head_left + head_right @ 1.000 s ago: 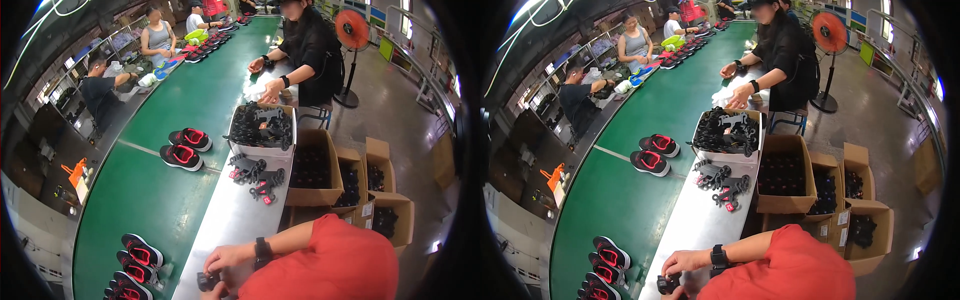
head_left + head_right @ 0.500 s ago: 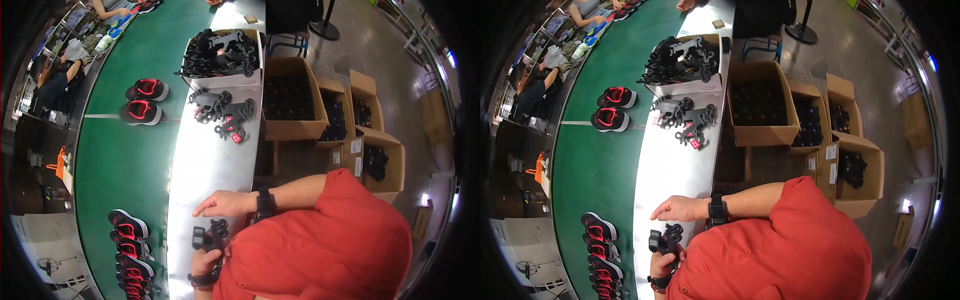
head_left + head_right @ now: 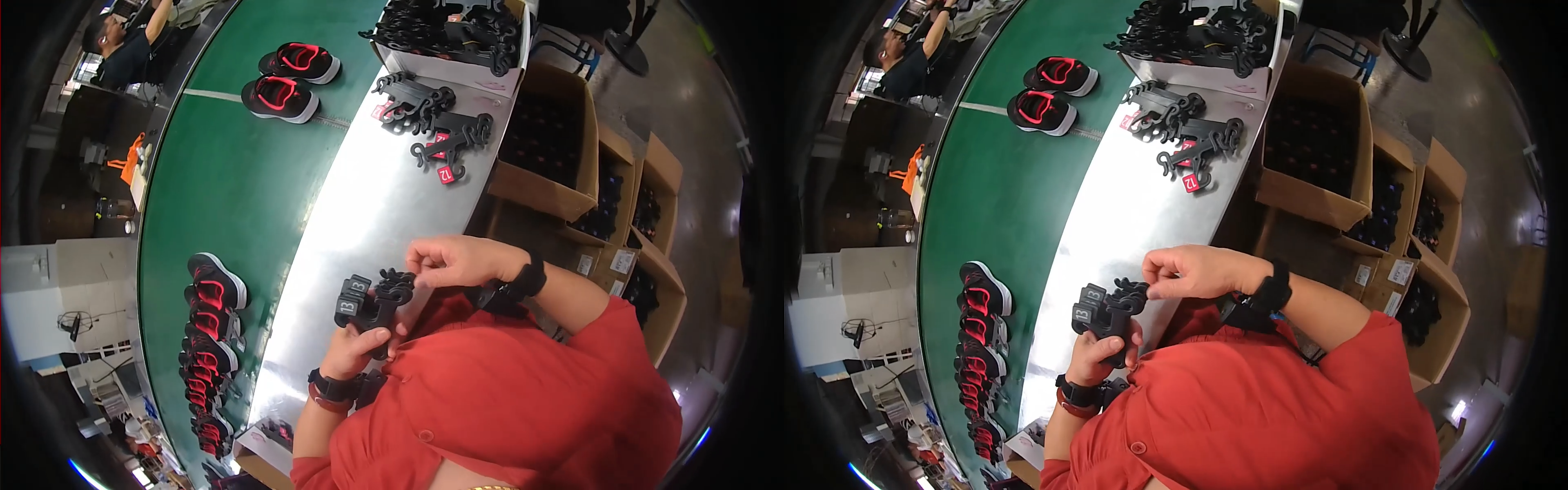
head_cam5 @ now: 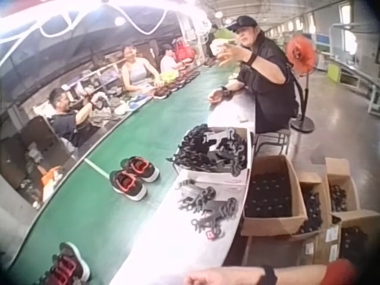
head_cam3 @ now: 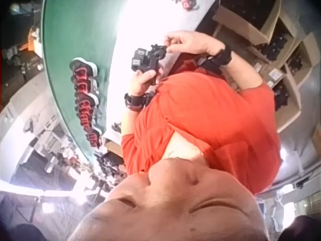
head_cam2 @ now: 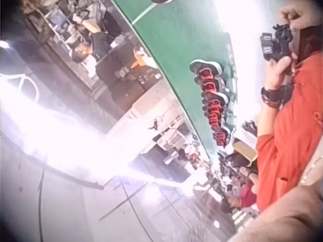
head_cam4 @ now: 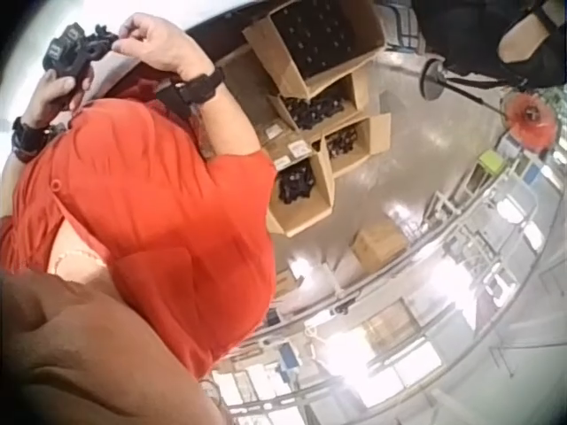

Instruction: The worker attaches plastic components/buckles onto athletic shoes on an assembly line conveyor belt.

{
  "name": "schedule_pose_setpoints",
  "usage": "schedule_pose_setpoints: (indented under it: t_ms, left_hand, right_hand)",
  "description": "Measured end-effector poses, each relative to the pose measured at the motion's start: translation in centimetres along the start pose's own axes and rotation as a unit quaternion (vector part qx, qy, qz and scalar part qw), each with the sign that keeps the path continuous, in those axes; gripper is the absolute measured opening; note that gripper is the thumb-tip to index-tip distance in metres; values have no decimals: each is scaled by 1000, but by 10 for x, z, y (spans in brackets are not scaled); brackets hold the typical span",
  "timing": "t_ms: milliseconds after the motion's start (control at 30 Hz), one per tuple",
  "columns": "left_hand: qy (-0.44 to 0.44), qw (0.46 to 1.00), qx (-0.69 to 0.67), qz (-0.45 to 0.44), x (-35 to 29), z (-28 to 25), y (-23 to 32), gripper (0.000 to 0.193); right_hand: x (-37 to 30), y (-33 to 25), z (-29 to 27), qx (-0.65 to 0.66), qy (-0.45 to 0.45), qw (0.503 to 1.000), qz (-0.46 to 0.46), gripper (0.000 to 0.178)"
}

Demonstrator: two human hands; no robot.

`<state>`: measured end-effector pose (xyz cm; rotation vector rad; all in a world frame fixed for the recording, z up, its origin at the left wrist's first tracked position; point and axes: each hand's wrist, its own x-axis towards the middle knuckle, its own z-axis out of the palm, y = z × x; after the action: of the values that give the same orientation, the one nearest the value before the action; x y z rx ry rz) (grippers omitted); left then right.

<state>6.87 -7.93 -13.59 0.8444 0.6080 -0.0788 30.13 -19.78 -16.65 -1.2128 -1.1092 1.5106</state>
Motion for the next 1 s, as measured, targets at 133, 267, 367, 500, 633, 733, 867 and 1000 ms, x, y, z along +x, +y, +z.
schedule_pose_setpoints:
  t_ms: [133, 267, 367, 500, 633, 733, 867, 1000]
  left_hand:
    - [-2, 999, 41, -7, 1, 1, 7, 48]
    - [-118, 981, 49, -143, 10, 10, 19, 41]
    - [-185, 936, 141, -264, 25, 18, 22, 38]
    - [-86, 967, 176, -165, 13, 14, 24, 35]
    - [31, 989, 135, -60, 0, -7, 14, 51]
    - [43, 991, 120, -44, 2, -13, 9, 48]
    - [58, 990, 129, -21, 16, -2, 6, 39]
    - [124, 982, 131, 65, 14, -5, 4, 47]
  right_hand:
    - [2, 6, -12, -135, 15, 981, -139, 16]
    - [4, 1, -11, -88, 0, 982, -165, 16]
    - [10, -1, 10, 38, 92, 989, -106, 9]
    - [-7, 33, -9, 172, 250, 924, -235, 4]
    - [-54, 61, -52, 360, 343, 818, -290, 1]
    - [-60, 110, -67, 324, 439, 820, -173, 5]
    - [-42, 173, -68, -190, 654, 732, 31, 18]
    - [-50, 117, -50, -80, 642, 758, -82, 17]
